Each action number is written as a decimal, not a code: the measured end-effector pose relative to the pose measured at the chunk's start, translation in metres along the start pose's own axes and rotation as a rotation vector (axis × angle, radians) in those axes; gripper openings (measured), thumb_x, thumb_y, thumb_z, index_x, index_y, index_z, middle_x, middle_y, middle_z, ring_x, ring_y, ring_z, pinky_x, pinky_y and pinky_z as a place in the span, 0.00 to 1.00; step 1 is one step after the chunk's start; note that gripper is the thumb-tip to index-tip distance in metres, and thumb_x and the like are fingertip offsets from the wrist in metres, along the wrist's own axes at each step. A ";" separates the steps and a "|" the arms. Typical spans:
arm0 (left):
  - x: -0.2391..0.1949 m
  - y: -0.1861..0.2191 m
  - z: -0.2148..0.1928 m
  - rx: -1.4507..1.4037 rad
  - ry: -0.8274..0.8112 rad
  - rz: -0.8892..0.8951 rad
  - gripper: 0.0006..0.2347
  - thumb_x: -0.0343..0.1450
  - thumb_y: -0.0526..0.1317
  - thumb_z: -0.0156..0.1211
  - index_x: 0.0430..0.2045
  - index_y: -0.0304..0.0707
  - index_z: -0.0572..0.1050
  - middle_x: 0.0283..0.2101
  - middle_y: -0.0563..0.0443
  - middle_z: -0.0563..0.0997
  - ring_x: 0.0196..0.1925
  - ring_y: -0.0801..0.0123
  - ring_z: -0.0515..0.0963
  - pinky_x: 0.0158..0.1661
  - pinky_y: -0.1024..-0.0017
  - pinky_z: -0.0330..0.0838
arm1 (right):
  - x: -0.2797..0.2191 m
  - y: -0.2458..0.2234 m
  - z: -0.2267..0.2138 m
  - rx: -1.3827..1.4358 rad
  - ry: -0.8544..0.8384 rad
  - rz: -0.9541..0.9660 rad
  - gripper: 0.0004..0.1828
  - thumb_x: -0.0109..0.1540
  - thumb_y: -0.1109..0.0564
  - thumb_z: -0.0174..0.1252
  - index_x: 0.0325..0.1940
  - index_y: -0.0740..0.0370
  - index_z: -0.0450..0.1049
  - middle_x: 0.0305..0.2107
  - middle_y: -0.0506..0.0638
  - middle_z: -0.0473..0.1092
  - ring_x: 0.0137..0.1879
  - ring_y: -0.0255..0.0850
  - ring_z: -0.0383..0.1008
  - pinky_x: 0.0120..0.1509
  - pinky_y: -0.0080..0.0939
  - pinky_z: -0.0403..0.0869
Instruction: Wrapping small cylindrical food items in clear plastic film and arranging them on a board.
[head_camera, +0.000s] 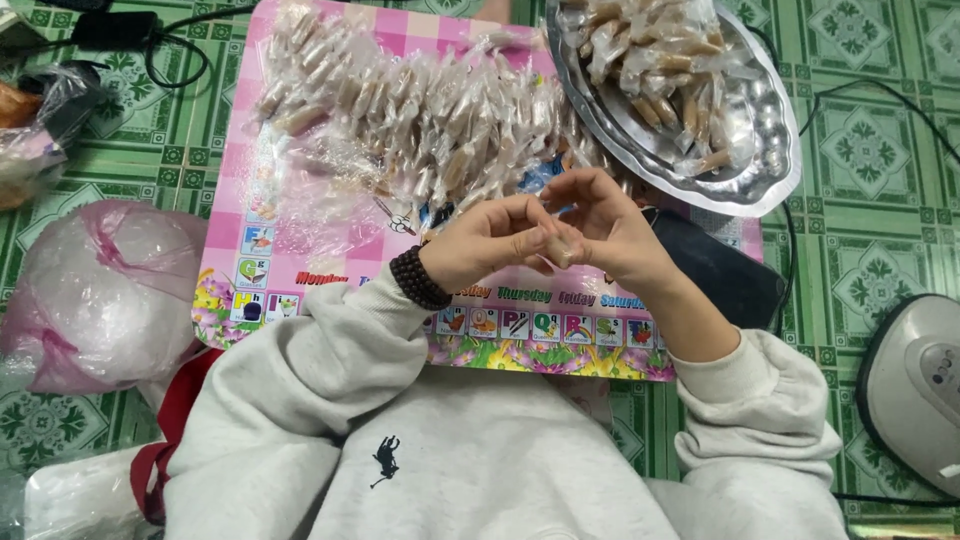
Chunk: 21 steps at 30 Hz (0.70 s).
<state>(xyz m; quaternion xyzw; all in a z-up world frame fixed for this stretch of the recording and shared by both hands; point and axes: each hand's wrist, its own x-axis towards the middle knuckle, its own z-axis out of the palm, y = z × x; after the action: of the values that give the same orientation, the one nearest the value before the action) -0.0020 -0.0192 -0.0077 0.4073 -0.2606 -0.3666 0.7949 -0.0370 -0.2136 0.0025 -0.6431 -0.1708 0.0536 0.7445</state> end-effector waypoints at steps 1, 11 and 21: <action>0.001 0.001 0.000 -0.002 0.000 -0.005 0.10 0.72 0.39 0.55 0.38 0.28 0.71 0.36 0.41 0.80 0.43 0.65 0.80 0.45 0.65 0.78 | 0.000 -0.004 0.003 0.003 0.004 0.003 0.41 0.46 0.53 0.72 0.58 0.66 0.61 0.46 0.56 0.65 0.55 0.40 0.66 0.54 0.35 0.65; 0.003 0.000 0.002 0.221 0.253 0.242 0.13 0.68 0.36 0.63 0.43 0.32 0.72 0.34 0.43 0.79 0.36 0.69 0.81 0.38 0.74 0.79 | -0.006 -0.012 -0.006 -0.097 0.018 -0.130 0.15 0.55 0.71 0.60 0.44 0.74 0.68 0.33 0.60 0.71 0.42 0.47 0.77 0.48 0.46 0.75; -0.002 -0.003 0.018 0.755 0.062 0.034 0.09 0.67 0.34 0.62 0.39 0.31 0.74 0.32 0.42 0.79 0.32 0.64 0.79 0.33 0.73 0.75 | -0.017 -0.046 -0.020 -0.463 -0.162 0.286 0.09 0.50 0.69 0.64 0.34 0.68 0.75 0.23 0.58 0.74 0.33 0.46 0.76 0.42 0.50 0.74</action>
<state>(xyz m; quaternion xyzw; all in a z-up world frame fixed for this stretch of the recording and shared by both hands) -0.0170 -0.0272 -0.0005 0.6780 -0.3601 -0.2190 0.6022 -0.0529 -0.2447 0.0425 -0.8074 -0.1449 0.1690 0.5465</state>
